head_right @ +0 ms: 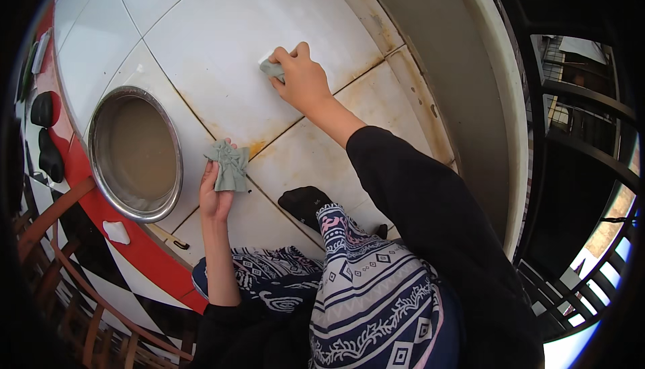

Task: The person scrubs the white floor tiles using a cloth and a sponge, periodically rinsing the tools in a metal basin filled with water.

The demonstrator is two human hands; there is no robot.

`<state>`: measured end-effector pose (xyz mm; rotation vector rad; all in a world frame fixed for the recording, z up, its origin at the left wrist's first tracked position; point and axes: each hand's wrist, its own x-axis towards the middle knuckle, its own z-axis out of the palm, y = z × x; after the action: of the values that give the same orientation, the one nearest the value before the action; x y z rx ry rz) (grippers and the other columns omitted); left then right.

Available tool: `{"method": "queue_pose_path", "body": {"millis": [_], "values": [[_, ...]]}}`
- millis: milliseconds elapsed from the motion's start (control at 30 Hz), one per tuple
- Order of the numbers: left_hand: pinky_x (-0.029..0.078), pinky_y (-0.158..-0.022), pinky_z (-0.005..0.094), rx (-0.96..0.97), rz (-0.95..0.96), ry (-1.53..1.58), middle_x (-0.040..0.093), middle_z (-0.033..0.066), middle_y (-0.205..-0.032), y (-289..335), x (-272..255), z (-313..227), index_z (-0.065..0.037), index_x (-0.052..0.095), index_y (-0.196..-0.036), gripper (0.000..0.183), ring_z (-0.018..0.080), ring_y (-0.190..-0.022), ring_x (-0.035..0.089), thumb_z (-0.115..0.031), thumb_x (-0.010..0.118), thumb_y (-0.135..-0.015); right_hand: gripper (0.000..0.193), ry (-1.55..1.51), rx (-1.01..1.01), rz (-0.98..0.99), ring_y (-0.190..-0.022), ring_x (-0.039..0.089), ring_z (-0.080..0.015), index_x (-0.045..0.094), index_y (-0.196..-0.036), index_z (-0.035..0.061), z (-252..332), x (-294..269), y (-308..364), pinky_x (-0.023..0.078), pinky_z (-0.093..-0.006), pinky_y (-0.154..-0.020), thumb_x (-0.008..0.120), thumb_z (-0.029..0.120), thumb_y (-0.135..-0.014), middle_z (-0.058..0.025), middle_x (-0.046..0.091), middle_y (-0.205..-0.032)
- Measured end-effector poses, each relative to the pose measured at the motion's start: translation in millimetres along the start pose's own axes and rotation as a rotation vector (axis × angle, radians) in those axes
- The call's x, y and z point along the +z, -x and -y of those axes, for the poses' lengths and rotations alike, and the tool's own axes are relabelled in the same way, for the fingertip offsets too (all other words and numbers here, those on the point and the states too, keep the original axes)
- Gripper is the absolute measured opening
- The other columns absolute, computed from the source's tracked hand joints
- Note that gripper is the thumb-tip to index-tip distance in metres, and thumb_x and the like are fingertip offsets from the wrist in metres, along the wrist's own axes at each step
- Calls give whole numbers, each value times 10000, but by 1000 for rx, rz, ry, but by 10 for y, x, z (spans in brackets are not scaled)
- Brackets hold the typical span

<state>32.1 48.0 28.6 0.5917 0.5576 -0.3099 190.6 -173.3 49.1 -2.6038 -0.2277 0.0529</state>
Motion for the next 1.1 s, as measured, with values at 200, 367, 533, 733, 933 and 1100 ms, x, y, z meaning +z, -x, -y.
{"method": "queue_pose_path", "body": {"millis": [200,367,533,733,933,1100], "values": [[304,-1115,409,-13,-28,4,349,132,-1465,-57,109,-12,6,326,-1401,433,267,-1348,345,-107,382,-987,330,40,-56,20,-664,608,-239,591,-993,125,-287,-231,837,539,-343,-542,773,151,-719,-82,473,-897],[324,-1100,395,-18,-28,52,410,126,-1430,-47,85,-17,13,378,-1370,407,254,-1324,387,-105,407,-981,319,28,-28,-21,-662,603,-256,597,-995,147,-43,-3,84,534,-354,-572,763,178,-725,-90,491,-913],[324,-1100,394,-11,-21,27,407,121,-1432,-29,45,12,6,377,-1373,409,250,-1331,376,-107,406,-981,338,39,-15,-2,-676,601,-273,585,-1020,148,20,-14,-337,529,-361,-589,752,200,-732,-111,501,-916],[328,-1095,392,10,-45,24,410,121,-1430,-18,115,-27,7,377,-1373,412,247,-1324,385,-112,412,-980,350,43,11,79,-678,599,-248,593,-1003,150,-239,-252,979,543,-351,-569,777,152,-705,-86,469,-917],[334,-1091,393,-16,-21,17,413,126,-1427,-11,122,-40,14,373,-1372,420,247,-1318,393,-124,423,-979,349,45,-90,29,-685,599,-245,597,-999,145,-124,-97,423,540,-343,-584,777,150,-700,-84,479,-919],[332,-1094,392,-21,3,-2,413,129,-1426,-33,88,5,16,364,-1378,427,250,-1319,391,-125,423,-980,325,54,-25,6,-685,596,-248,594,-997,142,-68,-104,-100,534,-339,-595,762,164,-719,-87,487,-920]]}}
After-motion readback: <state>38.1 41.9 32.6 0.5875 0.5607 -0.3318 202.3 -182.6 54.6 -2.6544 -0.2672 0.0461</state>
